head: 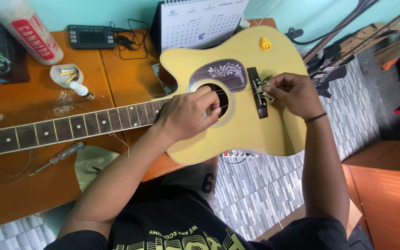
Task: Restringing an acoustic guitar by inserting strings into the bridge and threading them through the tuning pegs on the headstock.
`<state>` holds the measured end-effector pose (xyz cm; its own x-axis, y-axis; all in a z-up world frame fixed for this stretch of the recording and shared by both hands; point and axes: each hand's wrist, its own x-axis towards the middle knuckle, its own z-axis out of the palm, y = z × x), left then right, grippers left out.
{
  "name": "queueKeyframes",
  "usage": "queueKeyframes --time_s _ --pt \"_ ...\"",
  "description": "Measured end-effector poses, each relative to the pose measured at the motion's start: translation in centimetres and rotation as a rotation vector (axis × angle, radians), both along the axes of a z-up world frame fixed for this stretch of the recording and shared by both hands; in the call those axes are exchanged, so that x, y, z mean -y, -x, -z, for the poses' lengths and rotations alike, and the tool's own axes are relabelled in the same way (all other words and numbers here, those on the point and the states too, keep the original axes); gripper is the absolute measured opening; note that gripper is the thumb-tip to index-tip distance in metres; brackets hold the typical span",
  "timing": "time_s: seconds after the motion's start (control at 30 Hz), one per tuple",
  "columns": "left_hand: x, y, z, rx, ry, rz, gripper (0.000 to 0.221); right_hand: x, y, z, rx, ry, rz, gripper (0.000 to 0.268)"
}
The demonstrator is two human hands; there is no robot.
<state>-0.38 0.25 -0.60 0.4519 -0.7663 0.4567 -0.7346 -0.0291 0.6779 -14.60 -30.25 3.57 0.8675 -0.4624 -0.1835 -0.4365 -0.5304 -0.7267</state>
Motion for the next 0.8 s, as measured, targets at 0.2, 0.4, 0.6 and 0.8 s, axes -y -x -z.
queueKeyframes --time_s 0.2,0.4,0.6,0.8 --pt "-0.1 -0.2 -0.1 -0.023 0.011 0.033 0.019 4.2 1.1 1.3 0.088 -0.017 0.028 0.019" --pt "-0.1 -0.2 -0.2 -0.009 0.003 0.033 0.020 0.5 0.1 0.7 -0.030 0.042 -0.005 0.019" --pt "-0.2 -0.2 -0.2 -0.006 0.014 0.036 0.019 -0.4 -0.4 -1.2 -0.117 0.090 -0.038 0.018" --pt "0.0 -0.1 0.1 -0.006 0.014 0.027 0.019 0.9 -1.0 -0.7 -0.179 0.015 -0.058 0.017"
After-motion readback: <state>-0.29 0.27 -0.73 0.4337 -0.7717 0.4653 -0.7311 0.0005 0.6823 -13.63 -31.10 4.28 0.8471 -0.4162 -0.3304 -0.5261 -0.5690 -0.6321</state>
